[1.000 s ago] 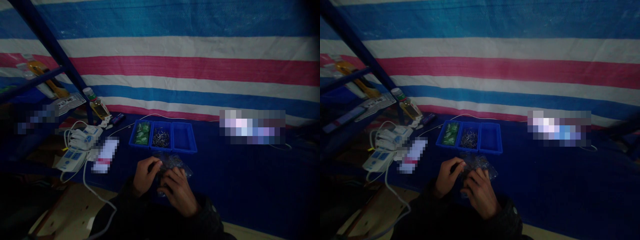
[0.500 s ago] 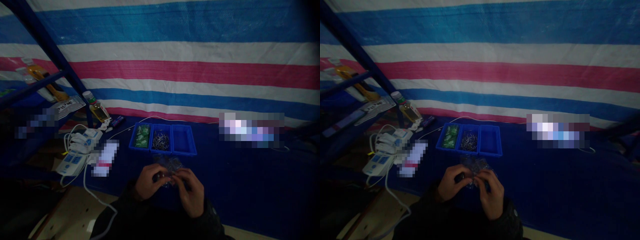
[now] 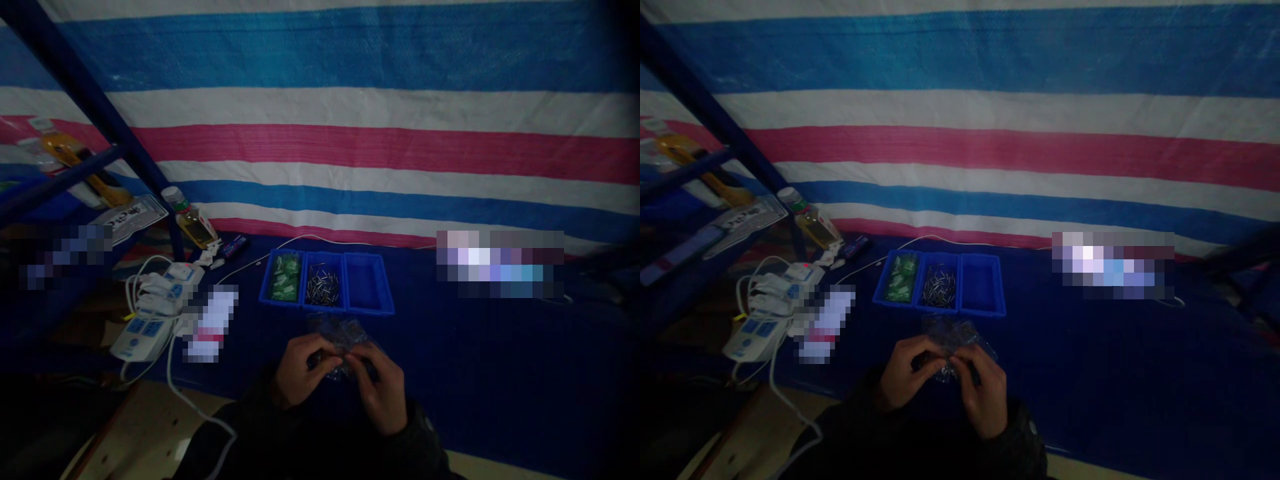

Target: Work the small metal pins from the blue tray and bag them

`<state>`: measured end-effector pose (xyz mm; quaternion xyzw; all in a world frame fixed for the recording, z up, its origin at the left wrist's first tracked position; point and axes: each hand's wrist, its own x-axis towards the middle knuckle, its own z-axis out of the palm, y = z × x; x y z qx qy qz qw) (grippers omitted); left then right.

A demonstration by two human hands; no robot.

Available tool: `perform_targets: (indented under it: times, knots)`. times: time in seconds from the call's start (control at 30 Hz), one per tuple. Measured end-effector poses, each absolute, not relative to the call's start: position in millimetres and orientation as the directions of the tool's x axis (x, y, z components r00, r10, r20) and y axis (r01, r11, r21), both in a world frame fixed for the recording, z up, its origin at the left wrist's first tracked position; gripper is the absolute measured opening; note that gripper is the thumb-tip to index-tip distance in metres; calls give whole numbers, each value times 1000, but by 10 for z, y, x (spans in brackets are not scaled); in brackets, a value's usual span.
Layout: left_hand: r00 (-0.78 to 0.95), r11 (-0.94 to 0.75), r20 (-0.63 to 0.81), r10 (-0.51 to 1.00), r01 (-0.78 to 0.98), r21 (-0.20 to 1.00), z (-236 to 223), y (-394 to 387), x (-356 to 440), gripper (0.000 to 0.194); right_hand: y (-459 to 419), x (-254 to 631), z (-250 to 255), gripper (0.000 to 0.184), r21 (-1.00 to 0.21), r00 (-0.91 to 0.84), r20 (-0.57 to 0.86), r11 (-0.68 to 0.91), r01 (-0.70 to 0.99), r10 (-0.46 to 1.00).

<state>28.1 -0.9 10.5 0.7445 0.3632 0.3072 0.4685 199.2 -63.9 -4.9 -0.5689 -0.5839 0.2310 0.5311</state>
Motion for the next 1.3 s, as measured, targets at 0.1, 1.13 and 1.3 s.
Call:
perform_targets:
  times: [0.1, 1.13, 1.3]
  knots:
    - [535, -288, 111, 837, 259, 922, 144, -5, 284, 21, -634, 1982, -4, 12, -883, 195, 343, 244, 401, 919]
    - [488, -341, 177, 855, 270, 901, 137, 40, 229, 16, -510, 2007, -41, 15, -817, -2, 322, 279, 505, 947]
    - [491, -383, 209, 846, 287, 878, 169, 15, 253, 18, -520, 2025, -33, 8, -808, 28, 368, 305, 504, 929]
